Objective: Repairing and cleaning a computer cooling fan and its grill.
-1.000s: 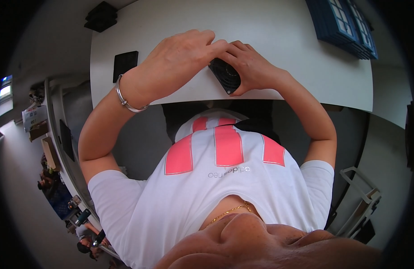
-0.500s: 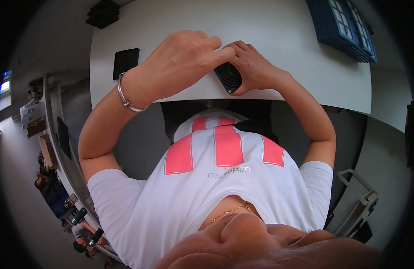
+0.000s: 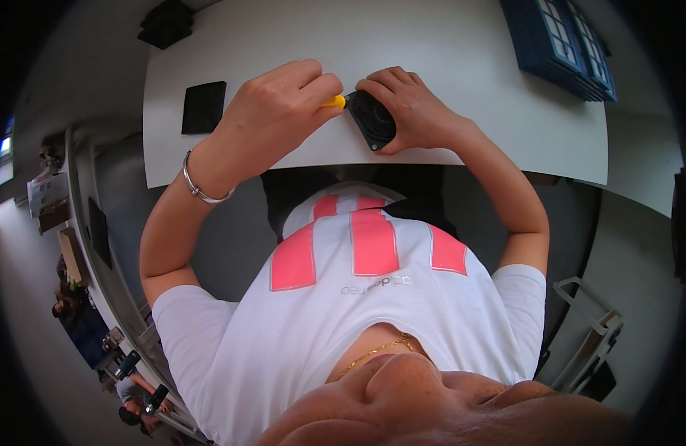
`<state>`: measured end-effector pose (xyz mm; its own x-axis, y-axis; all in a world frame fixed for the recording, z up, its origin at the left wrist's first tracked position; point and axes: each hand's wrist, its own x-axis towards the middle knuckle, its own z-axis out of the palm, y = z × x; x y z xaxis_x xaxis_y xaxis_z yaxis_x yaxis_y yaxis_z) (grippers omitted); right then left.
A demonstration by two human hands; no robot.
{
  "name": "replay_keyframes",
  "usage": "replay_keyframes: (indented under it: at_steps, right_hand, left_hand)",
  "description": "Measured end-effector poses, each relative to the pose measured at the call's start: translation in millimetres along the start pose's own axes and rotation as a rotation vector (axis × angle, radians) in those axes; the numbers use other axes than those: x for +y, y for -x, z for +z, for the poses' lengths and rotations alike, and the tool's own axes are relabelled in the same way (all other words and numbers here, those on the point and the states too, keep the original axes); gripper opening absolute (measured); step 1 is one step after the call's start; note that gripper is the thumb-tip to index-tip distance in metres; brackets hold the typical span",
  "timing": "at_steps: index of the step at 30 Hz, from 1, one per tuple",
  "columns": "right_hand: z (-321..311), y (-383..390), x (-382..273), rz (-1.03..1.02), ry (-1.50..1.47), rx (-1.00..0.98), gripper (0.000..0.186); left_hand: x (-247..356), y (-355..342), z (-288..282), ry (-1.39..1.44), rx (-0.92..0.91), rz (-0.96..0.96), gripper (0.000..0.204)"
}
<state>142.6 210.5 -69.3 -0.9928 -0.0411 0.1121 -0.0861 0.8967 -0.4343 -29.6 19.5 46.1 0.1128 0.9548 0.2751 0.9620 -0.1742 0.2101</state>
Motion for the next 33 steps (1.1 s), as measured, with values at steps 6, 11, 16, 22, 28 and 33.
replay_keyframes:
  at_steps: [6, 11, 16, 22, 28, 33]
  right_hand:
    - [4.9, 3.0, -2.0, 0.114, 0.081, 0.090, 0.101]
    - [7.5, 2.8, -3.1, 0.189, 0.120, 0.136, 0.103]
    - [9.7, 4.1, -2.9, 0.205, 0.093, 0.152, 0.103]
    - [11.7, 3.1, -3.3, 0.211, 0.075, 0.167, 0.103]
    - [12.0, 2.7, -3.0, 0.217, 0.063, 0.184, 0.103]
    - [12.3, 2.6, -3.5, 0.228, 0.039, 0.201, 0.103]
  left_hand:
    - [11.3, 23.2, 12.4, 0.173, 0.084, -0.106, 0.019]
    - [12.0, 24.6, 19.5, 0.202, 0.073, -0.128, 0.019]
    - [12.4, 20.3, 21.6, 0.225, 0.055, -0.143, 0.020]
    - [13.9, 15.2, 21.7, 0.181, 0.047, -0.132, 0.022]
    - [24.2, 3.3, 14.3, -0.055, -0.027, -0.039, 0.023]
    - [26.4, -9.8, 14.5, -0.063, 0.002, 0.157, 0.015]
